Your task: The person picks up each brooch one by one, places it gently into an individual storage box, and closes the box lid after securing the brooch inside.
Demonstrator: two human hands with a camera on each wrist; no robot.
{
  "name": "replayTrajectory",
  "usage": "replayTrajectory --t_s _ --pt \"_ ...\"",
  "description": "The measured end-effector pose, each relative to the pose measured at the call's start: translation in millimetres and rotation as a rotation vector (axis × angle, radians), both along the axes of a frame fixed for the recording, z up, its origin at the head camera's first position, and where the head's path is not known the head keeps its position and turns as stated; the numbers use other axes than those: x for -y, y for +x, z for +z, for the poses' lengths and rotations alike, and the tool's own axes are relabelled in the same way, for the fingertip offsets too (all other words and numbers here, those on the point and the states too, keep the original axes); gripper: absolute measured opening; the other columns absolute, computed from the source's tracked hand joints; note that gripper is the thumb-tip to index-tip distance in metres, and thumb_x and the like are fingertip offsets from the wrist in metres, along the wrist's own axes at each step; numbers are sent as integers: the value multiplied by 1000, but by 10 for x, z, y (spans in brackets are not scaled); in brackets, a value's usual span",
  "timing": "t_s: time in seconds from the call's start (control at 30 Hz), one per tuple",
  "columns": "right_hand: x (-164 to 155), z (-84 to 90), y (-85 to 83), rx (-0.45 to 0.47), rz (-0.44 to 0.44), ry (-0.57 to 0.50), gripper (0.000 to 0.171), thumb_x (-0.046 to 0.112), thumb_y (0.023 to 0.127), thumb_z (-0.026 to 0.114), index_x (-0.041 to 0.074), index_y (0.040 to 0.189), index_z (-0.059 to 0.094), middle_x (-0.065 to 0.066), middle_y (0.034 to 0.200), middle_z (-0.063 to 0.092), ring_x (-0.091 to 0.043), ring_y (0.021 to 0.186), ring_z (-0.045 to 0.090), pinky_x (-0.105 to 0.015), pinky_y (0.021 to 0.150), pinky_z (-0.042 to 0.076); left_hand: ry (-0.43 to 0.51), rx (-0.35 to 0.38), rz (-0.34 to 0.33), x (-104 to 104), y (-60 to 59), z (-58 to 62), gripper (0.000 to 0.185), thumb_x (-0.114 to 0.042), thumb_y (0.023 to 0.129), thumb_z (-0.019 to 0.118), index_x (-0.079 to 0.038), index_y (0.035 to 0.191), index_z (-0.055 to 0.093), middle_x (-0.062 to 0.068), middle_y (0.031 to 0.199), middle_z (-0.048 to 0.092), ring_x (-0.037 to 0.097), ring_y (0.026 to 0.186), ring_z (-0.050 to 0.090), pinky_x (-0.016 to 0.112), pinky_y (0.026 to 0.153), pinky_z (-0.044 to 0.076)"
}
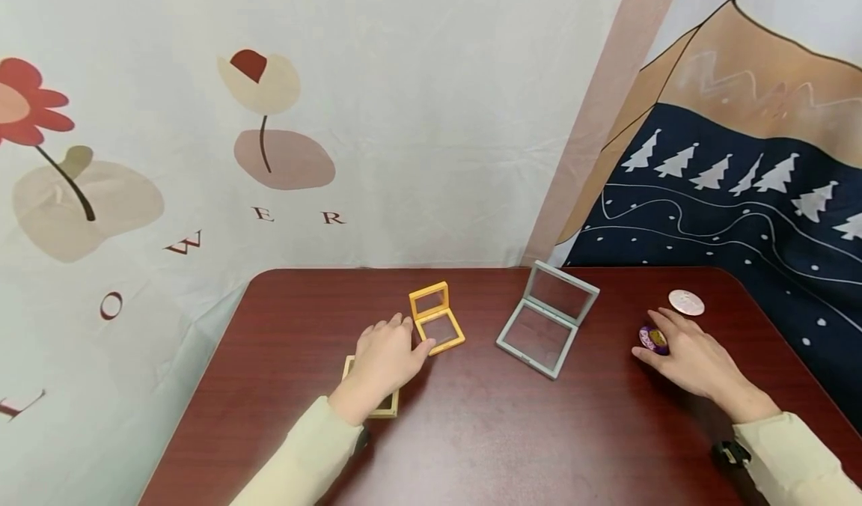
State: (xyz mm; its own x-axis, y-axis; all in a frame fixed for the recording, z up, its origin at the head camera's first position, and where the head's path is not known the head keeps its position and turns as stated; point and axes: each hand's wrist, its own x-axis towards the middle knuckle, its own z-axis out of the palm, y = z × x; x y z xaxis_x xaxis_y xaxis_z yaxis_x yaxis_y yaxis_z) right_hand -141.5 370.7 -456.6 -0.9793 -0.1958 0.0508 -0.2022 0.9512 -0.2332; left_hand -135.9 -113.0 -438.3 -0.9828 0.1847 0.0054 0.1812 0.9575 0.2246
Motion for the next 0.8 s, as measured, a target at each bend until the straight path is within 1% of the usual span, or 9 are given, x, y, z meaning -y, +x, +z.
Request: replayTrajectory --t_s 0.07,0.1,0.13,0.2,0.27,0.37,0.53,0.67,0.8 --pt "-10 -12 -9 6 -2 22 83 46 92 77 -15 141 50 -39 144 45 -59 126 46 -75 98 39 -18 5 6 -26 -23 -16 60 -52 101 64 0 131 69 23 133 67 42 116 65 56 103 47" --pt "-13 -15 -12 8 -4 29 82 45 92 77 -15 140 52 -39 142 46 -59 125 47 -75 97 40 -25 8 8 -36 -37 -24 57 -52 101 64 -1 125 72 21 128 69 41 110 66 55 100 48" --pt "-18 -19 -17 4 -7 38 81 45 91 78 -15 139 53 -39 140 48 -59 123 49 -75 96 41 -34 12 10 -45 -52 -33 54 -53 101 64 -3 118 74 19 121 71 39 104 66 54 97 49" --pt "-25 -22 -24 1 -11 50 78 43 90 79 -15 136 55 -39 136 50 -58 119 52 -74 93 43 -51 27 15 -58 -81 -49 47 -53 101 63 -8 98 75 13 106 71 35 93 64 51 90 50" --pt "-34 -22 -31 2 -17 59 76 41 90 79 -15 135 56 -39 133 52 -57 115 54 -73 91 44 -57 43 21 -71 -108 -57 46 -53 101 63 -13 79 68 9 93 66 31 84 60 48 84 49" --pt "-45 -15 -43 10 -21 67 73 39 89 79 -16 132 57 -39 129 54 -56 111 56 -72 89 45 -59 69 34 -94 -143 -67 50 -51 101 64 -16 65 58 6 85 61 29 80 56 47 82 47" --pt "-69 -1 -57 32 -25 72 68 35 89 80 -16 128 59 -37 119 58 -50 102 58 -69 85 48 -58 68 33 -126 -172 -72 51 -44 101 66 -18 58 57 7 84 61 28 81 55 47 82 47" --pt "-91 -3 -65 45 -26 74 62 33 89 80 -16 123 62 -33 111 61 -46 97 60 -67 83 49 -60 59 20 -144 -190 -83 46 -38 101 69 -21 59 59 7 84 62 28 81 57 46 79 49" --pt "-105 -9 -77 59 -22 63 58 31 89 80 -16 120 64 -30 107 63 -42 93 61 -66 82 51 -66 55 1 -152 -197 -95 41 -35 99 73 -21 62 63 5 83 62 26 79 56 43 74 49"
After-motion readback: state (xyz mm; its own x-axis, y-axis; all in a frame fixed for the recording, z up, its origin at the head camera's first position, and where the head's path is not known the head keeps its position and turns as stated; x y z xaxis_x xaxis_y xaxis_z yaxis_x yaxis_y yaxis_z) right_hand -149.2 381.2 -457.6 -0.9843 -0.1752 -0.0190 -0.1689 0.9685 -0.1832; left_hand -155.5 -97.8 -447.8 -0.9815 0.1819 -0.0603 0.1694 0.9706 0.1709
